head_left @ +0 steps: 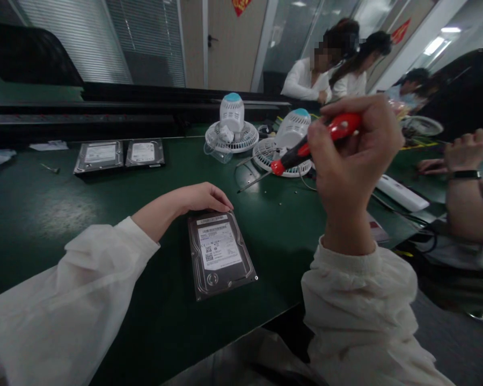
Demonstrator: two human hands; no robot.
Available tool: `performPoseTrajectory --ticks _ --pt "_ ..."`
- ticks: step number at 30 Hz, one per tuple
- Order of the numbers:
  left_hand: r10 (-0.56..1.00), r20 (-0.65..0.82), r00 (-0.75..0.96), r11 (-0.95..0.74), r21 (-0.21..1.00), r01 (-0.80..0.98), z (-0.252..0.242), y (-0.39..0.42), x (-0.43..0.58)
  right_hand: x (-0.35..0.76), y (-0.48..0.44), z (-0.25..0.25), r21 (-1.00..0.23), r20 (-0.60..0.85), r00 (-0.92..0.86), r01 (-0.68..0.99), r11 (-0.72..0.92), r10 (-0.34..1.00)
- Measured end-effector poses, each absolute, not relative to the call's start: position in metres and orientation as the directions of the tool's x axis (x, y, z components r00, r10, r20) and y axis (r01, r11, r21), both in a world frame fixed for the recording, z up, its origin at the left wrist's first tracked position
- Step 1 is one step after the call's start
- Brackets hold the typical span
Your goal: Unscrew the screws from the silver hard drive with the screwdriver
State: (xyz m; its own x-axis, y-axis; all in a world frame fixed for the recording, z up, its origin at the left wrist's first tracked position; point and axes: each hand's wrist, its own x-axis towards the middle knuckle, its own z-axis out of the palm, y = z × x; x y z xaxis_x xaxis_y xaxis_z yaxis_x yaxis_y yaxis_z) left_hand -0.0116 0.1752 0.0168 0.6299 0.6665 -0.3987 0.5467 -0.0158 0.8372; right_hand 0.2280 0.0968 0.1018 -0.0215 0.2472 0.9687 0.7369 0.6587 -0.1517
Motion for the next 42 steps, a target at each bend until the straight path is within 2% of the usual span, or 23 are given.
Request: performPoseTrajectory --ticks 3,6,12,16,20,24,29,31,34,36,39,42 --pt "0.666 -0.391 0.635 -0.053 0.825 0.563 0.021 0.174 -0.012 0.235 0.08 0.086 -0.163 0.977 0.028 0.739 0.653 0.212" --pt "0.66 -0.381 0.648 -0.105 0.807 0.582 0.025 0.174 -0.014 0.243 0.061 0.061 -0.151 0.971 -0.009 0.749 0.645 0.238" --pt "0.668 -0.335 0.665 -0.224 0.761 0.609 0.033 0.172 -0.013 0.248 0.022 0.017 -0.047 0.877 -0.208 0.861 0.507 0.434" --pt "0.707 -0.269 0.654 -0.308 0.715 0.627 0.036 0.163 -0.006 0.24 -0.002 0.001 -0.025 0.778 -0.278 0.882 0.47 0.564" --pt "0.752 -0.2 0.627 -0.385 0.639 0.666 0.041 0.153 0.001 0.233 -0.015 -0.005 0.021 0.634 -0.333 0.909 0.416 0.697" --pt "0.776 -0.153 0.611 -0.453 0.539 0.71 0.047 0.144 0.005 0.233 -0.014 -0.002 0.057 0.551 -0.373 0.909 0.412 0.747" --pt "0.796 -0.056 0.603 -0.536 0.397 0.745 0.056 0.13 0.01 0.236 -0.011 0.011 0.123 0.338 -0.424 0.905 0.407 0.84" --pt "0.797 -0.017 0.604 -0.554 0.378 0.742 0.058 0.126 0.012 0.236 -0.01 0.018 0.096 0.32 -0.421 0.906 0.413 0.849" --pt "0.769 0.025 0.639 -0.584 0.434 0.686 0.057 0.122 0.017 0.231 -0.005 0.027 -0.035 0.44 -0.412 0.88 0.474 0.798" --pt "0.717 0.034 0.696 -0.597 0.546 0.588 0.055 0.12 0.022 0.227 -0.001 0.031 -0.094 0.57 -0.387 0.846 0.525 0.725" --pt "0.643 0.042 0.765 -0.562 0.704 0.434 0.051 0.114 0.031 0.22 0.006 0.032 -0.121 0.681 -0.356 0.807 0.578 0.64" --pt "0.632 0.048 0.774 -0.522 0.764 0.379 0.048 0.109 0.038 0.218 0.011 0.028 -0.141 0.704 -0.335 0.798 0.586 0.626"
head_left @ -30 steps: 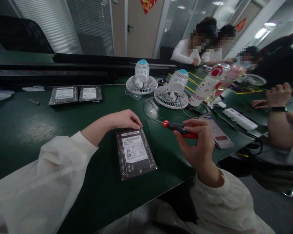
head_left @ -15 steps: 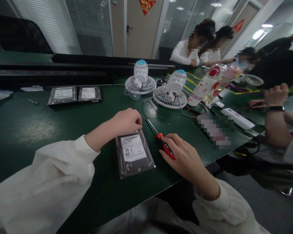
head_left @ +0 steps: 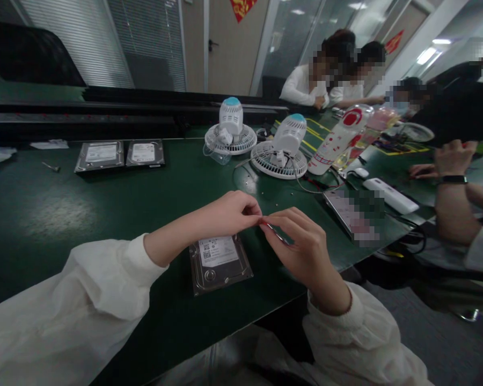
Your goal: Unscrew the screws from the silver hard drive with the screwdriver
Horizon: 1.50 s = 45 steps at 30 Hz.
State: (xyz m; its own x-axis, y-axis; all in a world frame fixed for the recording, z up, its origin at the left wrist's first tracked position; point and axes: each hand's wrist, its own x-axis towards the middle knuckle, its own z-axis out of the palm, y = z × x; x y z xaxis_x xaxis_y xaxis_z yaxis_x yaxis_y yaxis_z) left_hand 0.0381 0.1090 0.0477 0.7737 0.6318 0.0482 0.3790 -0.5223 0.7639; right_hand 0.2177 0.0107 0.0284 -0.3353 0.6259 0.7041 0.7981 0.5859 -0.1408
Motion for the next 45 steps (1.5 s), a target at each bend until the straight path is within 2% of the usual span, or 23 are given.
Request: performPoseTrajectory --ticks 9,17,21,24,29,31,35,38,42,45 --pt "0.679 0.003 0.734 -0.371 0.865 0.339 0.042 0.108 0.042 0.218 0.016 0.023 -0.217 0.73 -0.218 0.824 0.523 0.648" --pt "0.733 0.036 0.679 -0.387 0.843 0.373 0.048 0.102 0.044 0.215 0.022 0.026 -0.216 0.674 -0.232 0.846 0.487 0.701" --pt "0.742 0.025 0.67 -0.397 0.822 0.409 0.048 0.102 0.044 0.221 0.03 0.032 -0.26 0.626 -0.223 0.843 0.47 0.747" --pt "0.771 0.073 0.633 -0.436 0.785 0.441 0.052 0.101 0.042 0.235 0.052 0.038 -0.307 0.578 -0.181 0.855 0.418 0.796" --pt "0.783 0.162 0.601 -0.534 0.67 0.516 0.062 0.087 0.031 0.267 0.111 0.034 -0.314 0.402 -0.182 0.893 0.321 0.897" --pt "0.779 0.184 0.6 -0.576 0.589 0.567 0.062 0.079 0.023 0.276 0.128 0.026 -0.28 0.329 -0.21 0.909 0.308 0.92" --pt "0.757 0.131 0.64 -0.632 0.396 0.666 0.055 0.059 0.003 0.286 0.142 0.005 -0.213 0.254 -0.276 0.919 0.331 0.927" --pt "0.733 0.154 0.662 -0.676 0.264 0.688 0.045 0.041 -0.009 0.291 0.143 0.0 -0.201 0.285 -0.291 0.913 0.354 0.913" --pt "0.667 0.262 0.697 -0.737 0.098 0.669 0.034 0.009 -0.012 0.298 0.131 0.013 -0.186 0.417 -0.268 0.91 0.37 0.869" --pt "0.6 0.32 0.733 -0.762 -0.049 0.645 0.027 -0.013 -0.006 0.299 0.103 0.024 -0.106 0.488 -0.355 0.883 0.457 0.798"
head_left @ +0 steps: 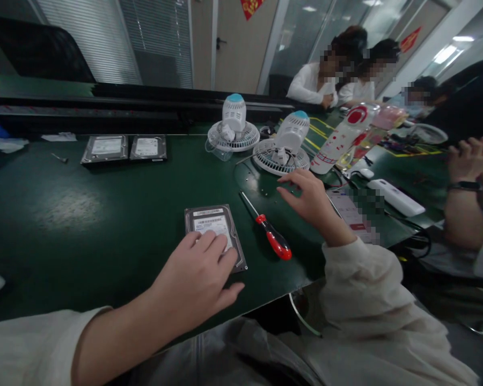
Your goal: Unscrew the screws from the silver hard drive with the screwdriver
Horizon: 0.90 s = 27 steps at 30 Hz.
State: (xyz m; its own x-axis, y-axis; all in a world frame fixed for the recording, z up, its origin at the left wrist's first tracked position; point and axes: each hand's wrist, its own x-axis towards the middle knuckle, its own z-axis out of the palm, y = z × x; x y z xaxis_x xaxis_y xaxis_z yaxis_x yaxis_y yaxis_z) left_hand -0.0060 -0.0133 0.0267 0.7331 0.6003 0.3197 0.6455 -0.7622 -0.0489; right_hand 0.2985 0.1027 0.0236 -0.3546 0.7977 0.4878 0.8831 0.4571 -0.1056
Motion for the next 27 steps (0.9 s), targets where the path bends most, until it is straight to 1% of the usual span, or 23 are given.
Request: performPoseTrajectory --ticks 2,3,4,5,6,7,8,13,16,18,19,20,21,23,24,25,26,27 --pt "0.609 0.336 0.719 -0.728 -0.125 0.674 0.023 -0.022 -0.002 0.298 0.079 0.026 -0.022 0.463 -0.489 0.828 0.56 0.74" --pt "0.613 0.343 0.712 -0.713 -0.15 0.685 0.021 -0.025 0.0 0.297 0.067 0.025 0.02 0.431 -0.554 0.795 0.606 0.713" --pt "0.617 0.352 0.704 -0.699 -0.165 0.695 0.02 -0.027 0.001 0.296 0.056 0.024 0.086 0.391 -0.632 0.749 0.657 0.669" --pt "0.618 0.358 0.7 -0.691 -0.177 0.701 0.018 -0.029 0.002 0.296 0.046 0.023 0.248 0.33 -0.74 0.667 0.703 0.585" --pt "0.617 0.365 0.697 -0.685 -0.186 0.704 0.016 -0.03 0.004 0.295 0.038 0.022 0.342 0.283 -0.806 0.592 0.73 0.52" --pt "0.619 0.37 0.693 -0.677 -0.195 0.71 0.014 -0.031 0.005 0.294 0.032 0.02 0.375 0.257 -0.838 0.545 0.75 0.48" --pt "0.626 0.372 0.685 -0.664 -0.205 0.719 0.012 -0.032 0.006 0.293 0.028 0.02 0.396 0.233 -0.862 0.506 0.766 0.449" --pt "0.671 0.368 0.643 -0.6 -0.239 0.763 0.005 -0.036 0.013 0.285 0.025 0.022 0.391 0.158 -0.914 0.405 0.827 0.373" --pt "0.678 0.372 0.634 -0.593 -0.234 0.771 0.004 -0.035 0.015 0.282 0.028 0.025 0.357 0.162 -0.92 0.391 0.848 0.356" --pt "0.678 0.373 0.634 -0.591 -0.237 0.771 0.004 -0.034 0.015 0.282 0.029 0.027 0.269 0.214 -0.907 0.411 0.871 0.362" --pt "0.677 0.372 0.635 -0.589 -0.243 0.77 0.004 -0.033 0.015 0.282 0.028 0.029 0.185 0.272 -0.887 0.429 0.884 0.373" --pt "0.674 0.37 0.639 -0.59 -0.25 0.768 0.004 -0.033 0.016 0.282 0.028 0.03 0.068 0.354 -0.844 0.454 0.889 0.404" --pt "0.67 0.37 0.644 -0.592 -0.258 0.764 0.004 -0.033 0.016 0.282 0.028 0.033 -0.075 0.45 -0.767 0.478 0.875 0.458" --pt "0.662 0.365 0.655 -0.596 -0.272 0.755 0.003 -0.033 0.018 0.282 0.031 0.04 -0.382 0.637 -0.498 0.459 0.802 0.588" --pt "0.662 0.365 0.654 -0.592 -0.28 0.756 0.002 -0.033 0.019 0.282 0.035 0.045 -0.505 0.692 -0.332 0.413 0.758 0.641" --pt "0.668 0.364 0.649 -0.583 -0.287 0.76 0.001 -0.032 0.02 0.281 0.041 0.051 -0.592 0.727 -0.169 0.337 0.732 0.665" --pt "0.673 0.364 0.645 -0.571 -0.299 0.765 -0.001 -0.033 0.021 0.28 0.049 0.058 -0.632 0.747 -0.059 0.247 0.735 0.662" --pt "0.678 0.361 0.64 -0.558 -0.314 0.768 -0.002 -0.033 0.022 0.278 0.06 0.064 -0.651 0.749 0.012 0.201 0.732 0.662"
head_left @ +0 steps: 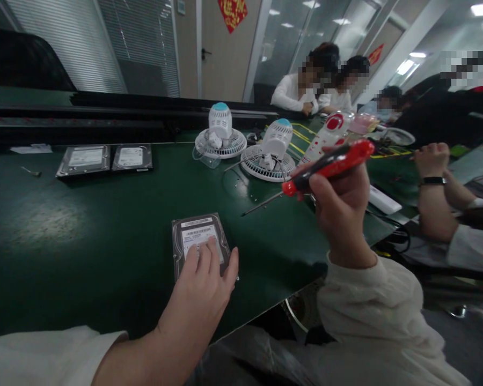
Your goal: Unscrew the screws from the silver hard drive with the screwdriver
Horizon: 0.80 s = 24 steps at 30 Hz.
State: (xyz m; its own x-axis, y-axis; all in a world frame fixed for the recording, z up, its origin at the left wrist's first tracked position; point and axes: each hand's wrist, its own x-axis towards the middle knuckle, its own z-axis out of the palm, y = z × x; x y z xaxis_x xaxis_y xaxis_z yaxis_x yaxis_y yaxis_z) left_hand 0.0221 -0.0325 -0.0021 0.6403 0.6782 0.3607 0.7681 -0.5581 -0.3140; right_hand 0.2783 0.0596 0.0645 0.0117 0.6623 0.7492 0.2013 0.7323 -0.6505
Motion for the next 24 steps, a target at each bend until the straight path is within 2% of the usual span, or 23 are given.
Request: performPoseTrajectory --ticks 3,5,11,13,15,17,19,22,24 --pt "0.668 0.322 0.671 -0.556 -0.383 0.738 -0.005 -0.033 0.026 0.267 0.097 0.079 -0.694 0.719 0.169 0.22 0.685 0.674" --pt "0.661 0.313 0.682 -0.55 -0.417 0.724 -0.005 -0.033 0.029 0.254 0.119 0.079 -0.705 0.707 0.178 0.242 0.667 0.684" --pt "0.654 0.34 0.675 -0.53 -0.431 0.731 -0.005 -0.031 0.035 0.217 0.135 0.052 -0.926 0.376 0.146 0.104 0.363 0.915" --pt "0.653 0.353 0.67 -0.524 -0.429 0.736 -0.007 -0.031 0.035 0.215 0.133 0.045 -0.957 0.284 0.145 0.101 0.272 0.948" --pt "0.649 0.371 0.665 -0.521 -0.421 0.743 -0.009 -0.031 0.036 0.216 0.131 0.042 -0.963 0.263 0.16 0.111 0.247 0.952" --pt "0.646 0.39 0.657 -0.518 -0.408 0.752 -0.01 -0.032 0.036 0.219 0.128 0.044 -0.939 0.342 0.172 0.109 0.327 0.924" --pt "0.647 0.4 0.649 -0.514 -0.4 0.759 -0.011 -0.032 0.036 0.22 0.123 0.048 -0.862 0.506 0.17 0.13 0.49 0.846" --pt "0.647 0.39 0.656 -0.518 -0.406 0.753 -0.01 -0.031 0.036 0.215 0.11 0.056 -0.649 0.76 0.18 0.264 0.714 0.625" --pt "0.642 0.379 0.667 -0.535 -0.401 0.743 -0.011 -0.031 0.035 0.21 0.101 0.058 -0.531 0.844 0.15 0.365 0.765 0.514"
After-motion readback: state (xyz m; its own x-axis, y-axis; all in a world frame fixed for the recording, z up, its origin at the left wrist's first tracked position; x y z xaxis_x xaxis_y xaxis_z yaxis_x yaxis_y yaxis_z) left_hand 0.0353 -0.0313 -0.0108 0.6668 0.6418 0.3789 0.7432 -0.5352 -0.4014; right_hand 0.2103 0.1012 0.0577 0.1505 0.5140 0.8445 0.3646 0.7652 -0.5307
